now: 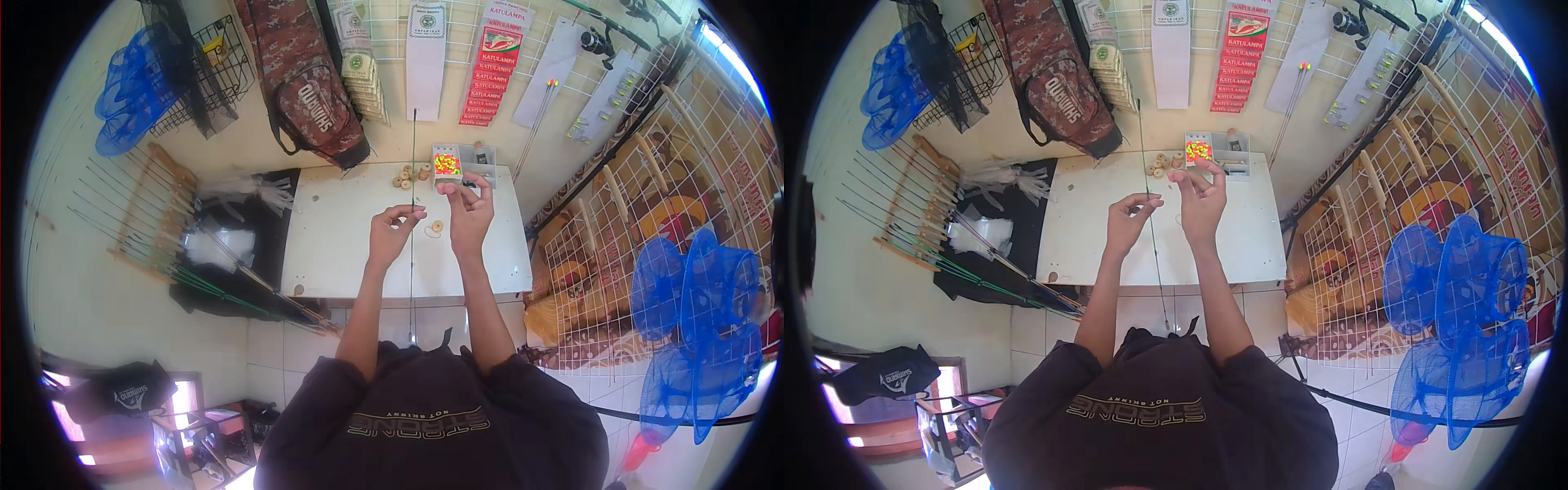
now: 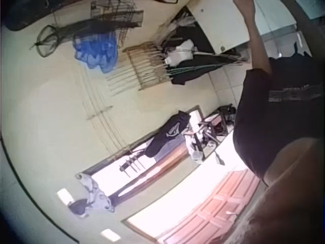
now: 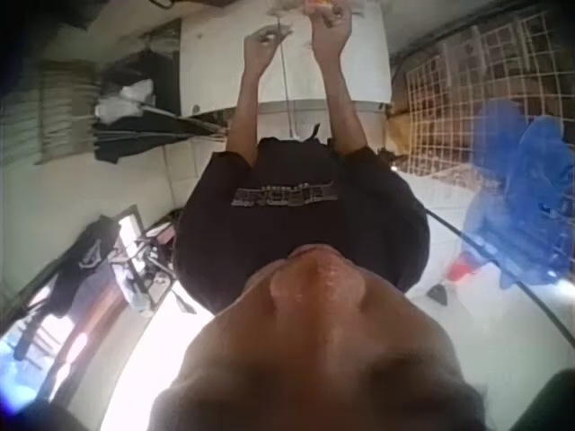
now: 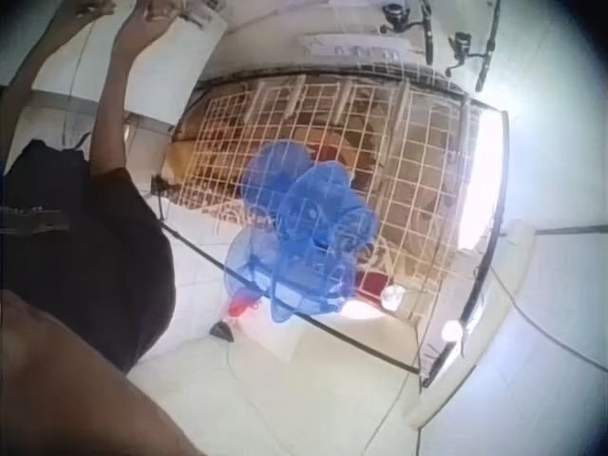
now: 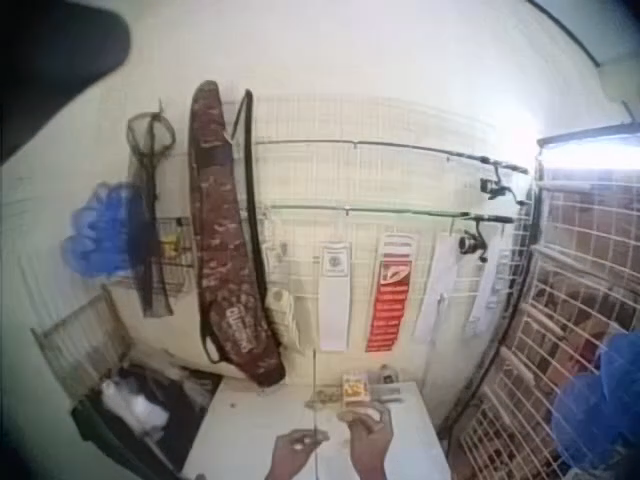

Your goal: Attaching rubber stoppers, beads, and floats to a fishing line.

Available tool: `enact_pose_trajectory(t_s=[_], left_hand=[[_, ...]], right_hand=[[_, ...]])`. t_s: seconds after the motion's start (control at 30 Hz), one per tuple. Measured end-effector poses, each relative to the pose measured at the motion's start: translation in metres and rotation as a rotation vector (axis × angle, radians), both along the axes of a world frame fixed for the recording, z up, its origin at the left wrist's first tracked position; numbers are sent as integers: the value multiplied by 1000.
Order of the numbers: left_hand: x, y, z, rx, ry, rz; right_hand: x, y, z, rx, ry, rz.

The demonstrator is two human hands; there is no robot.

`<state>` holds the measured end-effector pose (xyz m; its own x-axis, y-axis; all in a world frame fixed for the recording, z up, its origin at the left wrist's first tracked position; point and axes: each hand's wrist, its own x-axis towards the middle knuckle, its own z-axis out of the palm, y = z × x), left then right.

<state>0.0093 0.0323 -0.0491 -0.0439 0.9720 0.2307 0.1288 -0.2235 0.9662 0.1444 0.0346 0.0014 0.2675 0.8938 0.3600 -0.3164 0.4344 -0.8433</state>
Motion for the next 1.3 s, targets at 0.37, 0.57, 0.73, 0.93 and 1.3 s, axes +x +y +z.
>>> enact_pose_trajectory(t_s=[0.37,0.57,0.73,0.93,1.3], left_hand=[[-5,-3,-7,9,34,-31],[-6,-11,5,21,84,-33],[-6,-16,1,17,74,-37],[-5,-26,1,46,106,-29],[-1,-49,-10,26,50,16]], right_hand=[[2,5,-7,14,6,88],[3,3,-13,-9,-11,158],[0,-7,-13,-30,-76,171],[-2,-22,-7,-100,-104,88],[1,-45,-2,-62,-83,-6]])
